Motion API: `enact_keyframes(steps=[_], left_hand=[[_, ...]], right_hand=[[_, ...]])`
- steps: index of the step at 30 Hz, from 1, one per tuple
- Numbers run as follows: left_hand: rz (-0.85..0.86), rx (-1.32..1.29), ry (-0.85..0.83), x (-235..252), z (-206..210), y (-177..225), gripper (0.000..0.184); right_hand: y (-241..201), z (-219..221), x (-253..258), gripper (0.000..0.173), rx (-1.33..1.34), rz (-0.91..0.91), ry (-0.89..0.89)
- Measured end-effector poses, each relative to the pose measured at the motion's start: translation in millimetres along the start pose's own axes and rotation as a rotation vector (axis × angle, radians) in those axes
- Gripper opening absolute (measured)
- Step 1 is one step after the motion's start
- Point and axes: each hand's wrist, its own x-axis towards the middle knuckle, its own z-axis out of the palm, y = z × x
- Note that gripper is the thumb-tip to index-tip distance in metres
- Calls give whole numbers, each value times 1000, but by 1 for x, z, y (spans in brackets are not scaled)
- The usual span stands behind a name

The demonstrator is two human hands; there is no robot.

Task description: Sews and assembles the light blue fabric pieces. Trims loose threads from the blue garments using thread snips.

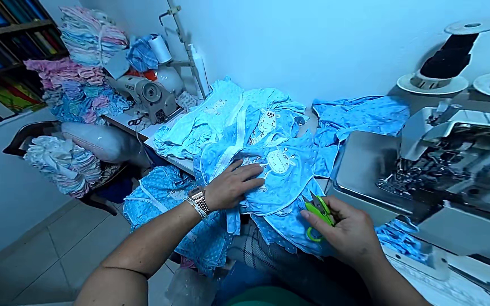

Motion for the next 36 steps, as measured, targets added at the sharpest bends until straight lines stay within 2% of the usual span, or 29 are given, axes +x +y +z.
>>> enact_keyframes(steps=[3,5,7,13,15,19,21,23,27,29,32,36], left_hand=[[85,222,247,-15,6,-3,20],[53,421,295,-26,17,2,7],[50,479,279,-34,25,0,9],[69,253,148,-36,8,-6,13],[26,265,66,-34,6,-3,7],[-52,322,-13,-38,10,-1,8],[-97,252,-31,-39,2,-2,9],[-194,148,-39,-37,-14,0,18],[-406,36,-140,-29,-65,11,30],[-428,-27,-150,-25,-90,18,31],[-379,-254,-35,-18,-113,26,28],[-239,-609,237,0,-108,34,25]], right_hand=[[2,-5,1,32,-4,17,23],[3,-8,3,32,-6,29,32],[5,-10,4,32,5,45,39],[6,-10,4,34,-14,64,41],[4,-9,3,34,-25,56,38],[3,-9,1,35,-19,41,30],[1,-10,-1,35,-27,32,31],[-1,-13,0,33,-37,25,39],[-1,-14,0,37,-77,17,48],[-3,-9,0,41,-120,-37,41],[-12,4,0,44,-197,-210,58],[-41,18,10,38,-245,-503,173]])
